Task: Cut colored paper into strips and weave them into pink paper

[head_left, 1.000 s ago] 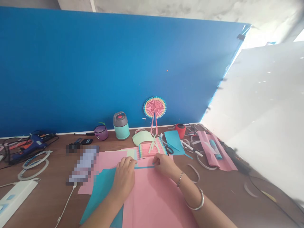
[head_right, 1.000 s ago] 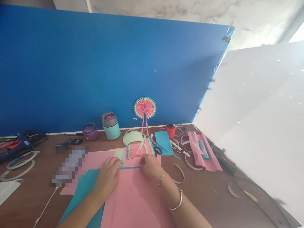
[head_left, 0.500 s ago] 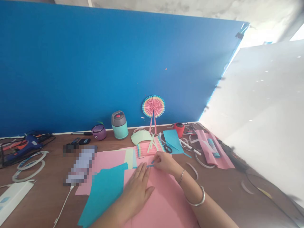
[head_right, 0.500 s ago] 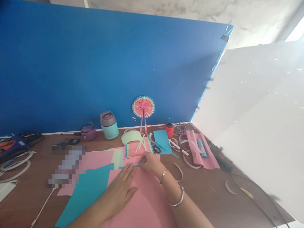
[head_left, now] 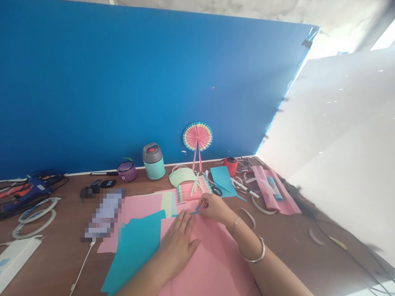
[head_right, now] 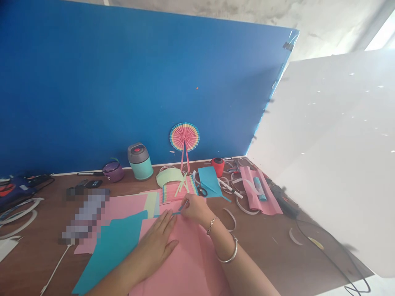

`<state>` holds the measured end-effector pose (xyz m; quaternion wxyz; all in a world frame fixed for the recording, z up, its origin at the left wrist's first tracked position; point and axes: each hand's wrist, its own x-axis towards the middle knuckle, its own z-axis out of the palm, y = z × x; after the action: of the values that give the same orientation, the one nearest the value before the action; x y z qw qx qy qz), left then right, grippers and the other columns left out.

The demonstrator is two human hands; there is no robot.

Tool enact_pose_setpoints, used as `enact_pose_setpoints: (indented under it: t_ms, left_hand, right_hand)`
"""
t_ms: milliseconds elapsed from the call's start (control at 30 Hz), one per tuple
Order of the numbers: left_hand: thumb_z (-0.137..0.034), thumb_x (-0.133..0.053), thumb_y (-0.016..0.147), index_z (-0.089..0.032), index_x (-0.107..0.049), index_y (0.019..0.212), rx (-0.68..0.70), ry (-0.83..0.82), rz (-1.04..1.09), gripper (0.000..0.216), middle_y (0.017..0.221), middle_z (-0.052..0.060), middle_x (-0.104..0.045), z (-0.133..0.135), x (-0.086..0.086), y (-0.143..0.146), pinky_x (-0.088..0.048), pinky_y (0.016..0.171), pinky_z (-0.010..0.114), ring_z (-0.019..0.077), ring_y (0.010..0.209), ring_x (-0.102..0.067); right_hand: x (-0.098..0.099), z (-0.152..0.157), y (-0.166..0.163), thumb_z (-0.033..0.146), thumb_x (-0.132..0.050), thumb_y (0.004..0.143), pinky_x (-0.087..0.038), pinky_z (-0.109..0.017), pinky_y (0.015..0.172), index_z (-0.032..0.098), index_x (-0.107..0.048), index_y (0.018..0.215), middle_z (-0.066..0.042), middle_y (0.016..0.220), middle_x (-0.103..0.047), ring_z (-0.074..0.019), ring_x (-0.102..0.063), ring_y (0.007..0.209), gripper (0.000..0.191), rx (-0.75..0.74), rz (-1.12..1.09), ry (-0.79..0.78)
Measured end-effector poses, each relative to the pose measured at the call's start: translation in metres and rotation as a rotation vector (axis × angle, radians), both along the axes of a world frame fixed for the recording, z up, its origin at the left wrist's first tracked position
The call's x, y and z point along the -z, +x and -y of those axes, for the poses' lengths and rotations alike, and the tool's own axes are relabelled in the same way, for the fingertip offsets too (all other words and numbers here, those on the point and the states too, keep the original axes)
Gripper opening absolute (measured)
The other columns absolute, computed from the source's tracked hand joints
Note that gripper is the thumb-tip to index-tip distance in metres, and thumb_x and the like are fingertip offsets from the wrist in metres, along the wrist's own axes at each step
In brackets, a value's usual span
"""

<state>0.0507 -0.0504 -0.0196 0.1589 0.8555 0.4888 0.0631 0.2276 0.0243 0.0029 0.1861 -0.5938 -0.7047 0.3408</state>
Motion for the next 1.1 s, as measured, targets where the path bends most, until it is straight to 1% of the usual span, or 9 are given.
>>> enact_pose_setpoints:
  t_ms: [200,333,433,533,633,733,867,967,1100]
  left_hand:
    - [-0.042,-0.035,0.091,-0.023,-0.030,0.140,-0.001,-0.014,0.032,0.053,0.151,0.009,-0.019,0.001,-0.002,0.000,-0.028,0.108,0.050,0.0297,0.138,-0.013]
    - [-0.043,-0.032,0.092,-0.026,-0.031,0.140,-0.001,-0.026,0.034,0.051,0.152,0.007,-0.015,0.002,-0.004,0.000,-0.026,0.108,0.050,0.0292,0.138,-0.011]
    - [-0.044,-0.031,0.092,-0.026,-0.031,0.140,-0.009,-0.055,0.007,0.052,0.152,0.007,-0.015,0.002,-0.007,0.001,-0.024,0.109,0.050,0.0290,0.138,-0.009]
    - [-0.044,-0.031,0.092,-0.025,-0.031,0.140,-0.016,-0.077,-0.009,0.052,0.152,0.009,-0.015,0.002,-0.010,0.002,-0.023,0.109,0.050,0.0290,0.138,-0.008]
    - [-0.044,-0.031,0.092,-0.025,-0.030,0.140,-0.018,-0.083,-0.010,0.052,0.152,0.009,-0.014,0.002,-0.010,0.002,-0.023,0.109,0.050,0.0291,0.138,-0.009]
    - [-0.044,-0.032,0.091,-0.024,-0.030,0.140,-0.019,-0.085,-0.016,0.053,0.152,0.010,-0.014,0.001,-0.007,0.001,-0.023,0.109,0.050,0.0293,0.138,-0.009]
    - [-0.044,-0.032,0.091,-0.024,-0.031,0.140,-0.005,-0.055,-0.004,0.052,0.152,0.011,-0.015,0.001,-0.003,0.000,-0.025,0.108,0.051,0.0298,0.138,-0.010]
    - [-0.044,-0.032,0.091,-0.025,-0.031,0.140,0.000,-0.035,0.011,0.052,0.152,0.010,-0.016,0.000,-0.001,-0.001,-0.026,0.108,0.051,0.0297,0.137,-0.011]
    - [-0.044,-0.031,0.092,-0.025,-0.031,0.140,-0.002,-0.042,0.001,0.052,0.152,0.009,-0.016,0.001,-0.002,0.000,-0.025,0.108,0.051,0.0295,0.138,-0.010]
  right_hand:
    - [0.005,-0.005,0.006,0.002,-0.053,0.058,-0.036,-0.018,0.050,0.016,-0.060,0.074,0.001,0.062,-0.063,-0.0111,-0.057,0.058,0.022,0.037,0.012,0.042]
    - [0.009,-0.011,0.014,0.005,-0.056,0.059,-0.038,-0.018,0.044,0.016,-0.058,0.078,0.003,0.057,-0.059,-0.0102,-0.057,0.048,0.023,0.025,-0.182,-0.118]
    - [0.008,-0.013,0.018,0.014,-0.058,0.065,-0.039,-0.018,0.040,0.016,-0.056,0.080,0.003,0.060,-0.058,-0.0106,-0.058,0.045,0.015,0.108,-0.330,-0.186]
    - [0.000,-0.014,0.026,0.022,-0.056,0.070,-0.037,-0.018,0.039,0.017,-0.055,0.073,0.003,0.060,-0.057,-0.0081,-0.054,0.039,0.007,0.245,-0.307,-0.063]
    - [-0.010,-0.014,0.038,0.026,-0.051,0.074,-0.036,-0.019,0.042,0.016,-0.052,0.064,0.003,0.054,-0.054,-0.0064,-0.048,0.038,0.014,0.357,-0.206,0.105]
    - [-0.015,-0.014,0.046,0.030,-0.053,0.074,-0.034,-0.021,0.042,0.017,-0.048,0.056,0.003,0.047,-0.050,-0.0072,-0.044,0.036,0.023,0.324,-0.114,0.028]
    - [-0.011,-0.013,0.045,0.037,-0.057,0.073,-0.031,-0.022,0.038,0.019,-0.043,0.049,0.003,0.041,-0.047,-0.0080,-0.041,0.032,0.033,0.215,-0.070,-0.119]
    - [-0.007,-0.013,0.042,0.042,-0.059,0.072,-0.028,-0.021,0.036,0.020,-0.039,0.046,0.004,0.036,-0.043,-0.0076,-0.038,0.032,0.040,0.179,-0.056,-0.137]
    - [-0.005,-0.012,0.042,0.046,-0.058,0.073,-0.027,-0.021,0.035,0.019,-0.043,0.045,0.003,0.036,-0.044,-0.0074,-0.038,0.032,0.041,0.129,-0.033,-0.160]
